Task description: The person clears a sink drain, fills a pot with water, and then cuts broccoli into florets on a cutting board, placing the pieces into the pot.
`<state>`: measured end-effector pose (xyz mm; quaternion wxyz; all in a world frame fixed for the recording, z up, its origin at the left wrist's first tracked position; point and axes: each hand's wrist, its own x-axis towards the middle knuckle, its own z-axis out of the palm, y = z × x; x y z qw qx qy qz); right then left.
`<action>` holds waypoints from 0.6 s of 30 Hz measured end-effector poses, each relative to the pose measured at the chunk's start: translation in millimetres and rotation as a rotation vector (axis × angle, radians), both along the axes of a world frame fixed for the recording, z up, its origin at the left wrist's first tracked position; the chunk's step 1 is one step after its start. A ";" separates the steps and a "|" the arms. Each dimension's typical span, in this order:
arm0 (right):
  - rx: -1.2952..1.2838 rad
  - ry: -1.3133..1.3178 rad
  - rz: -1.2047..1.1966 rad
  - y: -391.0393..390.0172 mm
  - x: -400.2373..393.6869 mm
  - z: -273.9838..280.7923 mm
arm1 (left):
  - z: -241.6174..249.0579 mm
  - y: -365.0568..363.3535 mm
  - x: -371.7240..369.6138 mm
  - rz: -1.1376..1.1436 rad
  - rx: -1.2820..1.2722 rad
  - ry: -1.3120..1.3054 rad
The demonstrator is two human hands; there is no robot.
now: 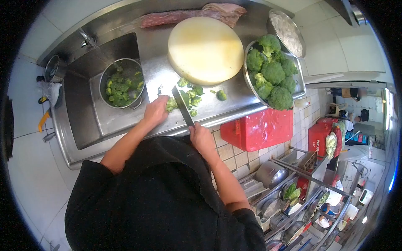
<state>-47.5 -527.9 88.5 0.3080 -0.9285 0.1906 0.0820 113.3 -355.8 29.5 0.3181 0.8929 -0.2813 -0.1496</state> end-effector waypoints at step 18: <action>0.551 -0.102 -0.574 -69.6 6.9 19.5 | 43.3 289.6 -32.4 -0.018 0.190 1.380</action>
